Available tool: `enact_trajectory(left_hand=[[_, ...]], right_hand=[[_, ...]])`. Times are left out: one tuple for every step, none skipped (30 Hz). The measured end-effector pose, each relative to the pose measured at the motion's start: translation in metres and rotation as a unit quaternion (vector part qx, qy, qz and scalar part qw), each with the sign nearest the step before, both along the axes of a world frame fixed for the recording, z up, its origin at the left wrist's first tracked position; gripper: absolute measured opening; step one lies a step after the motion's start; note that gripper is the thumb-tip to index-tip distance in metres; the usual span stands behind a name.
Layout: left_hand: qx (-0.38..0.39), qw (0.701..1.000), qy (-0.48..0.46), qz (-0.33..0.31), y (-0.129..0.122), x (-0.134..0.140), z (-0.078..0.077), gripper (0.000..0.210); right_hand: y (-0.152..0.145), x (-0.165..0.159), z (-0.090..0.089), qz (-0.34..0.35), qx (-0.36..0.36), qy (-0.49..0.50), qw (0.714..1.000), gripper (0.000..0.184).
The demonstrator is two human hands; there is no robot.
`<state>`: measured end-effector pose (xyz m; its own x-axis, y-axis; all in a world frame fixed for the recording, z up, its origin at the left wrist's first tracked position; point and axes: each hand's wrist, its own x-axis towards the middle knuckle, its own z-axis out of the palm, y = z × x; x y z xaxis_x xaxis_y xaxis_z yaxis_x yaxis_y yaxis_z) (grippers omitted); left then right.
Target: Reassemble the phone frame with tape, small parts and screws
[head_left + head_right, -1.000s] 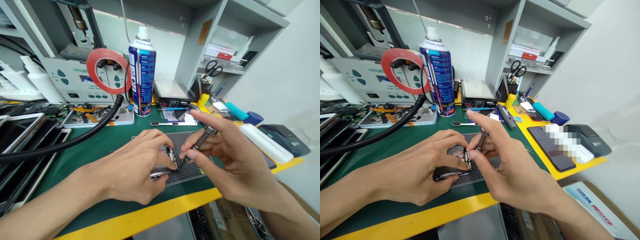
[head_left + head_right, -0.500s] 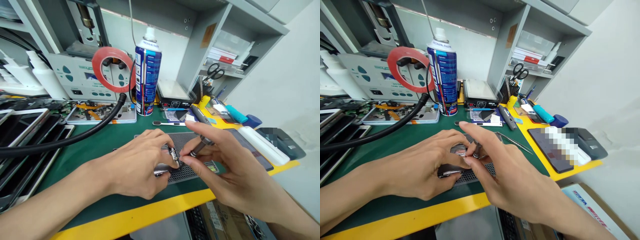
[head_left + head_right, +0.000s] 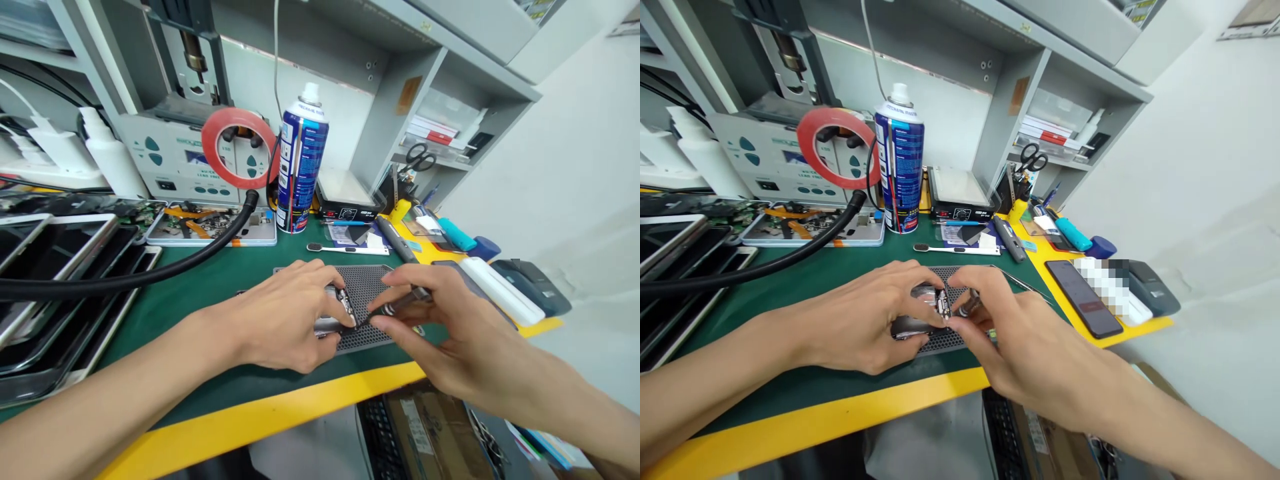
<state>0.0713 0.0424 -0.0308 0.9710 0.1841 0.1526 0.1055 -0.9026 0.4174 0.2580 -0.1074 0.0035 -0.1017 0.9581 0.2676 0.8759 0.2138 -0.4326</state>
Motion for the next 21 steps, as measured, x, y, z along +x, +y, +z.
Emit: enact_trajectory(left_hand=[[0.001,1.0,-0.002,-0.001,0.0,0.0,0.0,0.028],[0.001,1.0,-0.002,-0.004,0.0,-0.001,-0.001,0.029],[0.0,1.0,-0.002,-0.007,0.0,-0.001,-0.001,0.03],[-0.001,1.0,-0.002,-0.009,0.0,-0.001,-0.001,0.03],[-0.001,1.0,-0.003,-0.01,0.0,-0.001,-0.001,0.031],[-0.001,1.0,-0.005,-0.01,0.0,-0.001,-0.001,0.032],[0.001,1.0,-0.007,-0.01,0.0,-0.001,-0.001,0.032],[0.002,1.0,-0.011,-0.008,0.0,-0.001,-0.001,0.031],[0.002,1.0,-0.014,-0.007,0.0,-0.001,-0.002,0.03],[0.001,1.0,-0.014,-0.008,0.0,-0.001,-0.002,0.03],[0.0,1.0,-0.014,-0.008,0.001,-0.001,-0.002,0.031],[0.0,1.0,-0.015,-0.009,0.001,-0.001,-0.003,0.031],[0.001,1.0,-0.014,-0.011,0.001,-0.001,-0.003,0.032],[0.002,1.0,-0.014,-0.012,0.001,-0.001,-0.004,0.033],[0.004,1.0,-0.014,-0.012,0.001,-0.001,-0.004,0.033],[0.006,1.0,-0.015,-0.01,0.001,-0.001,-0.004,0.033],[0.007,1.0,-0.016,-0.008,0.001,-0.002,-0.004,0.033],[0.006,1.0,-0.015,-0.007,0.001,-0.002,-0.004,0.033],[0.005,1.0,-0.014,-0.007,0.001,-0.002,-0.004,0.033],[0.004,1.0,-0.013,-0.01,0.001,-0.002,-0.003,0.033],[0.003,1.0,-0.013,-0.012,0.001,-0.002,-0.003,0.033]], right_hand=[[0.001,-0.001,0.004,-0.003,-0.009,-0.01,1.0,0.042],[0.002,-0.001,0.007,-0.003,-0.026,-0.017,1.0,0.043],[0.003,-0.002,0.01,0.002,-0.05,-0.018,0.999,0.042],[0.005,-0.003,0.013,0.011,-0.073,-0.014,0.997,0.041],[0.007,-0.004,0.016,0.017,-0.09,-0.008,0.996,0.038],[0.008,-0.004,0.017,0.016,-0.099,-0.008,0.995,0.035],[0.01,-0.005,0.018,0.01,-0.097,-0.014,0.995,0.032],[0.011,-0.006,0.019,0.002,-0.089,-0.023,0.996,0.031],[0.012,-0.007,0.018,-0.005,-0.084,-0.03,0.996,0.031],[0.013,-0.008,0.018,-0.005,-0.084,-0.031,0.996,0.032],[0.014,-0.009,0.018,0.001,-0.089,-0.026,0.996,0.032],[0.015,-0.01,0.017,0.009,-0.093,-0.02,0.995,0.031],[0.015,-0.01,0.017,0.01,-0.093,-0.019,0.995,0.03],[0.016,-0.011,0.017,0.001,-0.086,-0.029,0.996,0.028],[0.017,-0.011,0.017,-0.013,-0.072,-0.045,0.996,0.027],[0.018,-0.011,0.018,-0.028,-0.058,-0.059,0.996,0.027],[0.018,-0.011,0.018,-0.034,-0.054,-0.064,0.996,0.027],[0.018,-0.01,0.019,-0.031,-0.059,-0.059,0.996,0.027],[0.017,-0.01,0.02,-0.021,-0.069,-0.048,0.996,0.025],[0.016,-0.01,0.021,-0.013,-0.078,-0.038,0.996,0.023],[0.015,-0.01,0.021,-0.012,-0.078,-0.034,0.996,0.022]])
